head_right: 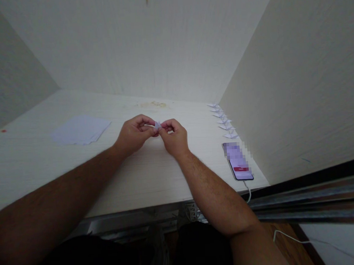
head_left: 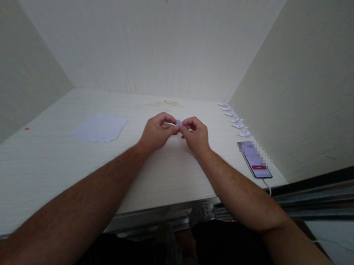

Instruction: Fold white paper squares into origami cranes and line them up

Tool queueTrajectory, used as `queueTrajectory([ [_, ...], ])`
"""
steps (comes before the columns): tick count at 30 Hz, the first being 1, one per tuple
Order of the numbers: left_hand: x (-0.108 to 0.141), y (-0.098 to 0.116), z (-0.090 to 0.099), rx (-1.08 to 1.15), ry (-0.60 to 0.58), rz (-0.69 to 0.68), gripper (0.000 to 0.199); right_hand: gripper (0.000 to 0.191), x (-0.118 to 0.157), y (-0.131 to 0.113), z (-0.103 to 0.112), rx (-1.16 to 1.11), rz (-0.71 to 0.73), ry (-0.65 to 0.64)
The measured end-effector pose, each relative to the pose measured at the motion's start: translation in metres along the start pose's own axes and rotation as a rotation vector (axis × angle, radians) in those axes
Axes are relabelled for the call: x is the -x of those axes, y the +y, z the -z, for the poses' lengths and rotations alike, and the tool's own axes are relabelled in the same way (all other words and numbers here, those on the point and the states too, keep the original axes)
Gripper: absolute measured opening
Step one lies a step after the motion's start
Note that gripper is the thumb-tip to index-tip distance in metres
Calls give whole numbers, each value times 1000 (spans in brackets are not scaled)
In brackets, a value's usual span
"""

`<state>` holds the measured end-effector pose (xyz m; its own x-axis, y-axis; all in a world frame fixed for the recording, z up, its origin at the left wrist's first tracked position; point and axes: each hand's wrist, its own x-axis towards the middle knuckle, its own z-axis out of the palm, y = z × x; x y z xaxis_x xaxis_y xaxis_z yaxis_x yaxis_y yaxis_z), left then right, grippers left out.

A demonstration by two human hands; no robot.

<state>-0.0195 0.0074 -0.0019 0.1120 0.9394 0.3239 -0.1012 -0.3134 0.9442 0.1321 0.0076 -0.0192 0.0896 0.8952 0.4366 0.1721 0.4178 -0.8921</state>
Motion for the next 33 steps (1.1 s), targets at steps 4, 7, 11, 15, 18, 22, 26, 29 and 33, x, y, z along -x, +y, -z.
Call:
queueTrajectory([
  [4,-1,-2,1,8,-14,-23,31,16,0,1,0,37,-1,-4],
  [7,-1,-3,2,8,-21,-26,32,17,0,1,0,39,1,-4],
  [11,-1,-4,2,6,-21,-22,32,18,1,1,1,32,-10,-3],
  [15,-1,-4,2,8,-13,-14,31,19,0,0,1,6,-14,5],
  [18,-1,-3,2,12,-9,-11,29,19,0,-1,1,-39,-40,3],
  [22,-1,0,0,25,4,12,26,21,-2,-3,-1,-128,-105,-27],
  [26,0,3,-1,31,19,37,23,22,-2,-5,-1,-190,-139,-24],
  [29,0,3,0,21,33,49,22,21,-2,-5,-1,-204,-144,-37],
  [33,0,2,1,8,33,57,23,22,-2,-4,0,-215,-142,-60],
])
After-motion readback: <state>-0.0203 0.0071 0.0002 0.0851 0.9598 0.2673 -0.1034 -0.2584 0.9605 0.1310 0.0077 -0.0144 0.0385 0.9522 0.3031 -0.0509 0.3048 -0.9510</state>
